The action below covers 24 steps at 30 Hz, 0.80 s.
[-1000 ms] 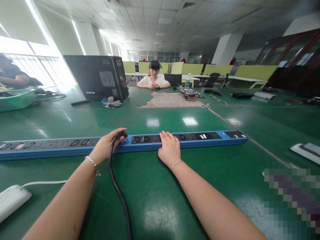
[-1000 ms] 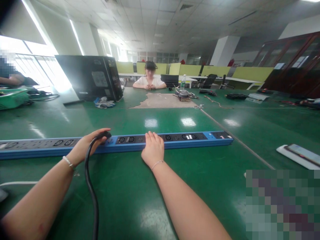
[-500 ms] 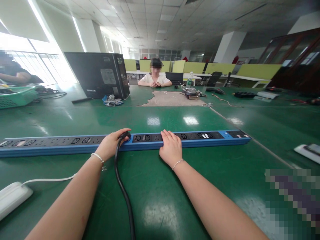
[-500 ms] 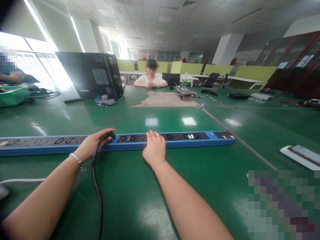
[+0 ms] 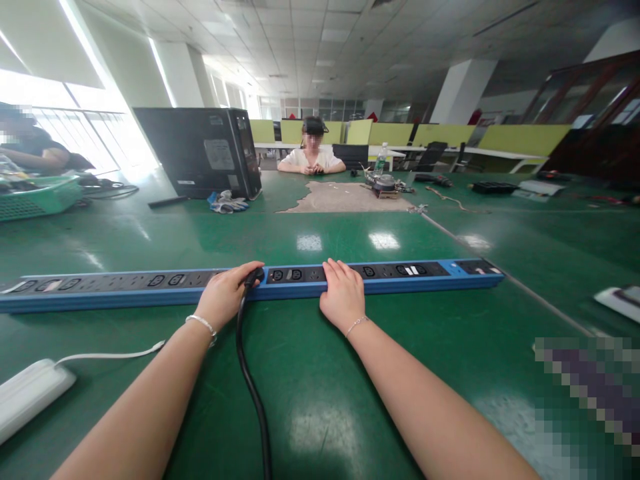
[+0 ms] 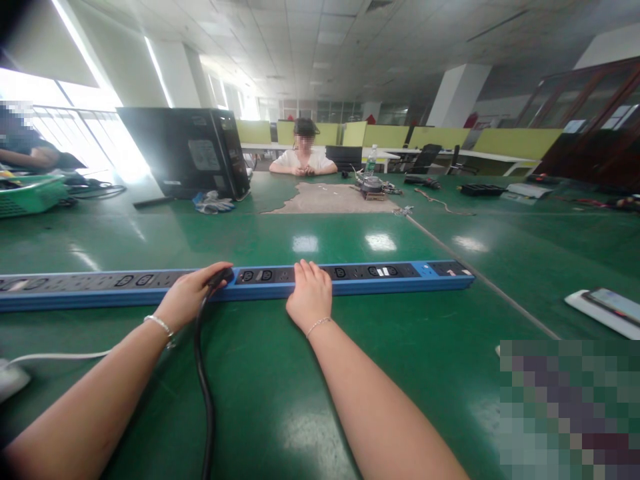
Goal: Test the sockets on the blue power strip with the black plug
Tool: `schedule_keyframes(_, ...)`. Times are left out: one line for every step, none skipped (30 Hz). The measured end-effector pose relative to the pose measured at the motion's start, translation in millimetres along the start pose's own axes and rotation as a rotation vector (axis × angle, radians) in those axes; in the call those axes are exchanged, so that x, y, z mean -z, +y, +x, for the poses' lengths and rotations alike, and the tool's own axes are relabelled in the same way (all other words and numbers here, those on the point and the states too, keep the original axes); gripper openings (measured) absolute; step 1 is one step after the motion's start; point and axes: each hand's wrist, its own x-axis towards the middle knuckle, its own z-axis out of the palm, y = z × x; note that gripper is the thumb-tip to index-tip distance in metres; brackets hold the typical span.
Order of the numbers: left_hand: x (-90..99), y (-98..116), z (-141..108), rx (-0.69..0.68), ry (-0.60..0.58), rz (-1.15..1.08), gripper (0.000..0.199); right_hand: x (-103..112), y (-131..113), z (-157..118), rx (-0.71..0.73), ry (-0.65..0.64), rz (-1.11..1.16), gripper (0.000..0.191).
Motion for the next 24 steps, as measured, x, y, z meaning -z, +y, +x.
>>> schedule_keyframes(-0.8, 0, -1, -0.008, 0.01, 0.016, 0.037, 0, 0, 0, -0.001, -0.002, 0.0, 0.057)
schedule_keyframes(-1.5, 1, -3, -0.015, 0.021, 0.033, 0.037, 0, 0, 0, -0.002, -0.004, -0.001, 0.056)
schedule_keyframes(-2.1, 1, -4, -0.022, 0.03, 0.052, 0.037, 0, 0, 0, -0.002, -0.006, -0.002, 0.056)
schedule_keyframes(-2.3, 2, -5, -0.03, 0.035, 0.072, 0.037, 1, 0, 0, -0.002, -0.008, -0.002, 0.056)
schedule_keyframes(-2.1, 3, -6, -0.039, 0.037, 0.095, 0.038, 1, 0, 0, -0.003, -0.008, -0.003, 0.056)
schedule_keyframes(-1.6, 4, -7, -0.047, 0.039, 0.118, 0.04, 1, 0, 0, -0.003, -0.008, -0.003, 0.056)
schedule_keyframes(-0.8, 5, -7, -0.054, 0.039, 0.144, 0.042, 1, 0, 0, -0.003, -0.007, -0.003, 0.056)
schedule_keyframes(0.3, 7, -7, -0.057, 0.037, 0.172, 0.044, 1, 0, 0, -0.004, -0.006, -0.004, 0.056)
schedule_keyframes(1.4, 8, -6, -0.055, 0.037, 0.199, 0.046, 2, 0, 0, -0.005, -0.006, -0.005, 0.055)
schedule_keyframes(2.4, 9, -6, -0.05, 0.035, 0.223, 0.046, 2, 0, 0, -0.007, -0.007, -0.007, 0.056)
schedule_keyframes(3.1, 10, -6, -0.045, 0.032, 0.243, 0.045, 2, 0, 0, -0.009, -0.01, -0.007, 0.056)
schedule_keyframes(3.5, 11, -5, -0.042, 0.03, 0.257, 0.044, 1, 0, 0, -0.01, -0.012, -0.007, 0.056)
schedule_keyframes(3.4, 11, -5, -0.042, 0.033, 0.266, 0.043, 1, -1, 0, -0.011, -0.012, -0.006, 0.056)
schedule_keyframes(2.8, 12, -5, -0.045, 0.041, 0.268, 0.043, 1, -1, 0, -0.011, -0.011, -0.004, 0.056)
schedule_keyframes(1.8, 12, -6, -0.05, 0.055, 0.265, 0.043, 1, -1, 0, -0.01, -0.008, -0.001, 0.056)
schedule_keyframes(0.5, 12, -7, -0.056, 0.071, 0.26, 0.043, 1, -1, 0, -0.008, -0.005, 0.001, 0.056)
schedule_keyframes(-1.1, 12, -8, -0.062, 0.09, 0.253, 0.042, 0, -1, 0, -0.006, -0.001, 0.003, 0.056)
schedule_keyframes(-2.7, 12, -9, -0.067, 0.106, 0.246, 0.042, 0, -1, 0, -0.004, 0.002, 0.004, 0.055)
schedule_keyframes(-4.4, 12, -10, -0.072, 0.118, 0.238, 0.041, 0, -1, 0, -0.002, 0.005, 0.005, 0.055)
schedule_keyframes(-5.8, 11, -11, -0.077, 0.127, 0.23, 0.04, 0, -1, 0, -0.002, 0.006, 0.005, 0.055)
schedule_keyframes(-7.0, 11, -11, -0.081, 0.133, 0.223, 0.04, 0, -1, 0, -0.004, 0.007, 0.005, 0.055)
schedule_keyframes(-7.9, 10, -12, -0.085, 0.138, 0.214, 0.039, 0, -1, 0, -0.005, 0.007, 0.004, 0.055)
schedule_keyframes(-8.6, 10, -12, -0.087, 0.143, 0.206, 0.039, 0, -1, 0, -0.008, 0.006, 0.004, 0.055)
schedule_keyframes(-8.9, 10, -13, -0.087, 0.146, 0.199, 0.039, 0, -1, 0, -0.01, 0.005, 0.002, 0.055)
